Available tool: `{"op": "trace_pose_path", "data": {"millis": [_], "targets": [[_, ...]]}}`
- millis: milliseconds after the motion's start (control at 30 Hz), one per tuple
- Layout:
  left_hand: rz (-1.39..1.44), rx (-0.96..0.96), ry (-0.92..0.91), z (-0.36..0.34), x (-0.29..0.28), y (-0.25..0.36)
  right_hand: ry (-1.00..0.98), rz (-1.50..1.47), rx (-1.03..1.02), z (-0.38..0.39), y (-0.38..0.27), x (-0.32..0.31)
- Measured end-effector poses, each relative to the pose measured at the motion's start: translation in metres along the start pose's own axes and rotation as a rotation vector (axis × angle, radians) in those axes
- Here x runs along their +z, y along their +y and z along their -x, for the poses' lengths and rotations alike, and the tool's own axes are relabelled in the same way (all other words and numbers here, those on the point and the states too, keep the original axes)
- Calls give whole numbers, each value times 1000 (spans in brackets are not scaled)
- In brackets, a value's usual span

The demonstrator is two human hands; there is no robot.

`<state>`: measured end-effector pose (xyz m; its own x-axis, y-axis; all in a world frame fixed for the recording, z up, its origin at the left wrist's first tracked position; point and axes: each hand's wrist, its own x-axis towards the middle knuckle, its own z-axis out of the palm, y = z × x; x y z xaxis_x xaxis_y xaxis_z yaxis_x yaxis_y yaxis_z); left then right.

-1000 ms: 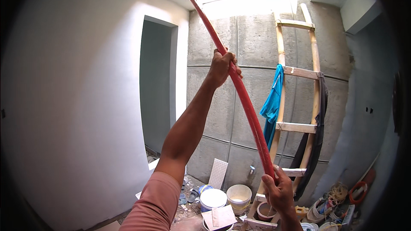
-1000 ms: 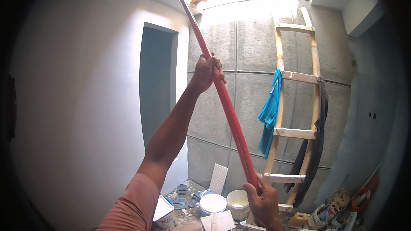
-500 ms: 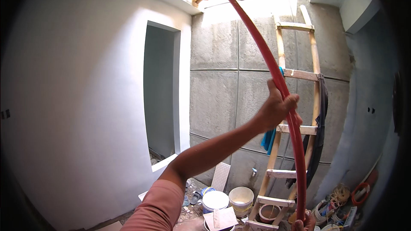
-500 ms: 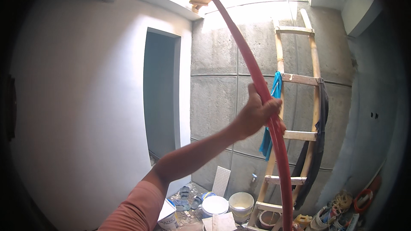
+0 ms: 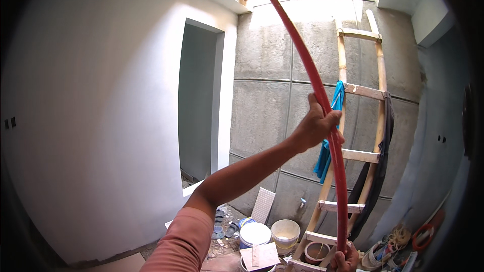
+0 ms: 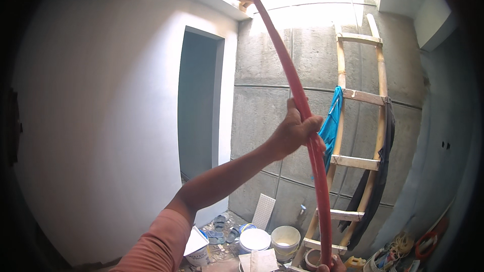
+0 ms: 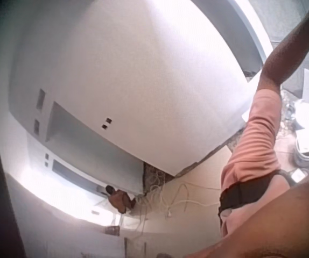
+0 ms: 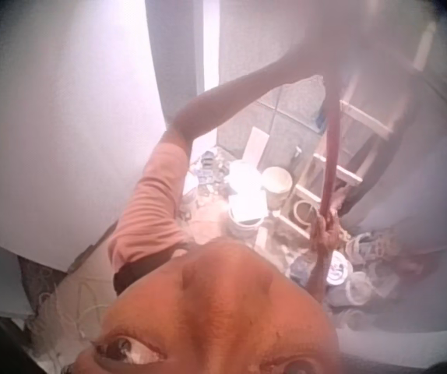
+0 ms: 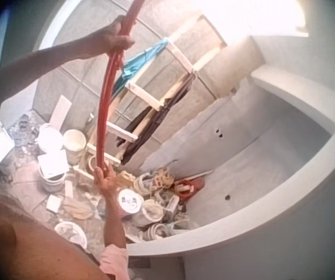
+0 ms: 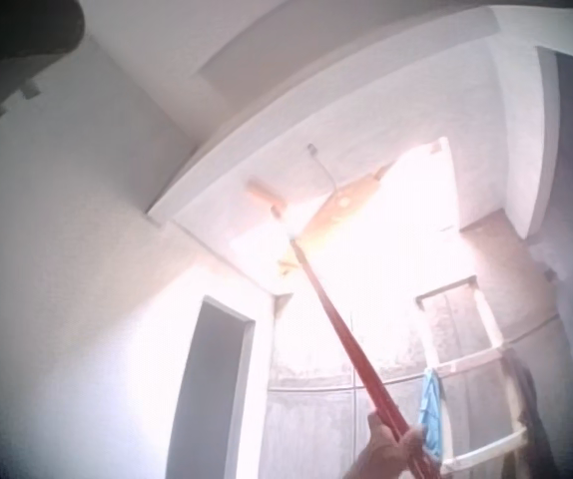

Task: The person paints the ceiling and upper walls of a room using a long-handled paint roller. They repeatedly dip the roller into a paint bucket and apply white paint to the surfaces. Another person is visible in the background working on the floor.

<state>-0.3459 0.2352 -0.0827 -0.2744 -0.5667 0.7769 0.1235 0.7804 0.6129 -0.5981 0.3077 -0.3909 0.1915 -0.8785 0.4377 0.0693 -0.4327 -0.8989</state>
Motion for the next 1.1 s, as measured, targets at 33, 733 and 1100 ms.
{"op": "trace_pose_path", "data": {"millis": [33,733,1100], "targets": [[-14,4,44,0,-17,2,-38,-23,11,-10,-13,14],[49,165,374,-49,-222,52,-223,95,-92,-110,-137,176],[-11,132,390,-43,-251,63,-238,65,-44,-115,-142,203]]}}
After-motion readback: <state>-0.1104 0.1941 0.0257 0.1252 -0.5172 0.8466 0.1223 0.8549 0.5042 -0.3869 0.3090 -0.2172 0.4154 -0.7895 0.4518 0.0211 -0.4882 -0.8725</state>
